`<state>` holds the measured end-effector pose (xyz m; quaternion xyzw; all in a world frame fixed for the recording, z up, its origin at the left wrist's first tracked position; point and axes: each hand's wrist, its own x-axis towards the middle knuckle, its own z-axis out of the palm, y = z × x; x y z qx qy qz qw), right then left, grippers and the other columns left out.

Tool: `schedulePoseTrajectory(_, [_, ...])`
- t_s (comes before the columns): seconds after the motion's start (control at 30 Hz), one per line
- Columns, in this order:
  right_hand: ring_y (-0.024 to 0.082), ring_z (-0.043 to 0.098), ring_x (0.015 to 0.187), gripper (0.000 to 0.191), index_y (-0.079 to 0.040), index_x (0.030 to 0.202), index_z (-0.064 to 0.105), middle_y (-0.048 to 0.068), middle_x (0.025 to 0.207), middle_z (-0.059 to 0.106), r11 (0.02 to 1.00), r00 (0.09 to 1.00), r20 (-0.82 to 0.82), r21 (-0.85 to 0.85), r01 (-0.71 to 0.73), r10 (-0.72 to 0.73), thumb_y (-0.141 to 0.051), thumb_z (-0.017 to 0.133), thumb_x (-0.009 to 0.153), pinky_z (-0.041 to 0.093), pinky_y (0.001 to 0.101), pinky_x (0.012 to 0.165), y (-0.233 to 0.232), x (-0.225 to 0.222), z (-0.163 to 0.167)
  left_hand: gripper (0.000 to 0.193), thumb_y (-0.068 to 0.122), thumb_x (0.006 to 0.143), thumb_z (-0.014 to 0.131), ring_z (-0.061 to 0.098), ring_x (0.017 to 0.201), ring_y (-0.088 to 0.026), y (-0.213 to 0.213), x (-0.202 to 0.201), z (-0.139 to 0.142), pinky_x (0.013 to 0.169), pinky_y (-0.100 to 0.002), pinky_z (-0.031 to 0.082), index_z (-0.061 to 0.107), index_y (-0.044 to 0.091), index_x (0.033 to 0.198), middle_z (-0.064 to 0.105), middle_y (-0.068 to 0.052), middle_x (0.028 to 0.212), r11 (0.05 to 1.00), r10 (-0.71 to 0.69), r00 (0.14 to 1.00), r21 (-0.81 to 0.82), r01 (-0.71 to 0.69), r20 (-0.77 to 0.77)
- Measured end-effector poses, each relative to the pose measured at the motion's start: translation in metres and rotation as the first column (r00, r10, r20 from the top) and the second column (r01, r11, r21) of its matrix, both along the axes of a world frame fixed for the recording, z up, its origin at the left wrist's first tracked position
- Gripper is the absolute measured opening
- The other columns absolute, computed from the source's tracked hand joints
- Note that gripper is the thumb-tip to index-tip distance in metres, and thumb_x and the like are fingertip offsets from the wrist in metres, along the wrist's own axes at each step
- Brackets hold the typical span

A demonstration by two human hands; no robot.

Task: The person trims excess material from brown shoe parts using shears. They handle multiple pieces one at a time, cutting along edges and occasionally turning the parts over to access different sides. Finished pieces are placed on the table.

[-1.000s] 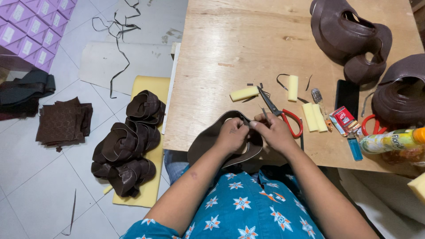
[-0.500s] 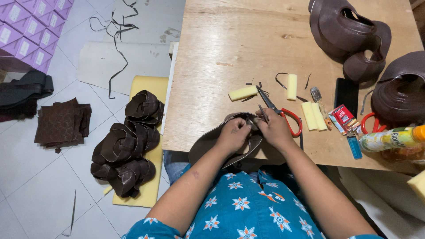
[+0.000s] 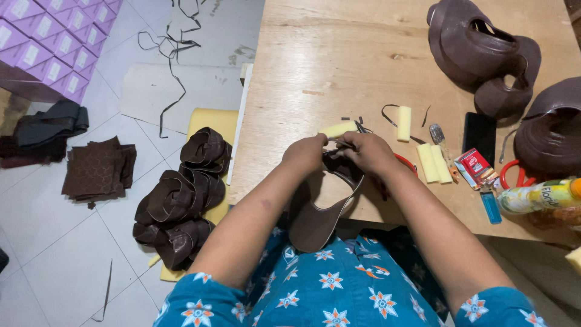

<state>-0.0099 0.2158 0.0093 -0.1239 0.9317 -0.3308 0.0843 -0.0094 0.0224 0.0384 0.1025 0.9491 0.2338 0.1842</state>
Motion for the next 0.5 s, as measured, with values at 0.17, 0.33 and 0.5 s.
schedulePoseTrajectory(0.17, [0.027,0.069,0.089,0.023,-0.010,0.097,0.072,0.007,0.096,0.071,0.998,0.998,-0.061,0.058,0.004,0.000,-0.021,0.084,0.081,0.053,0.0375,0.077,-0.003,0.002,0.003,0.036,0.011,0.077,0.078,0.070,0.106,-0.029,-0.009,-0.011,-0.028,0.090,-0.041,0.056,0.070,0.014,0.112,0.074,-0.010,0.110,0.998,0.060,0.980,0.000,-0.061,0.191])
schedulePoseTrajectory(0.33, [0.025,0.066,0.095,0.023,-0.011,0.102,0.074,0.006,0.106,0.061,0.954,0.957,-0.185,-0.162,-0.253,0.223,-0.006,0.074,0.079,0.055,0.0344,0.082,0.006,0.009,0.005,0.032,0.017,0.082,0.076,0.069,0.107,-0.031,-0.004,-0.013,-0.042,0.091,-0.041,0.056,0.070,0.014,0.113,0.073,-0.012,0.112,0.998,0.052,0.980,-0.027,-0.048,0.191])
schedulePoseTrajectory(0.5, [0.024,0.066,0.094,0.024,-0.014,0.104,0.076,0.006,0.111,0.057,0.990,0.988,-0.076,-0.015,-0.137,0.135,-0.013,0.078,0.080,0.054,0.0361,0.082,0.003,0.030,0.015,0.035,0.012,0.083,0.072,0.068,0.107,-0.032,-0.003,-0.005,-0.041,0.090,-0.044,0.055,0.064,0.013,0.117,0.072,-0.012,0.111,0.996,0.092,0.981,-0.030,-0.089,0.168])
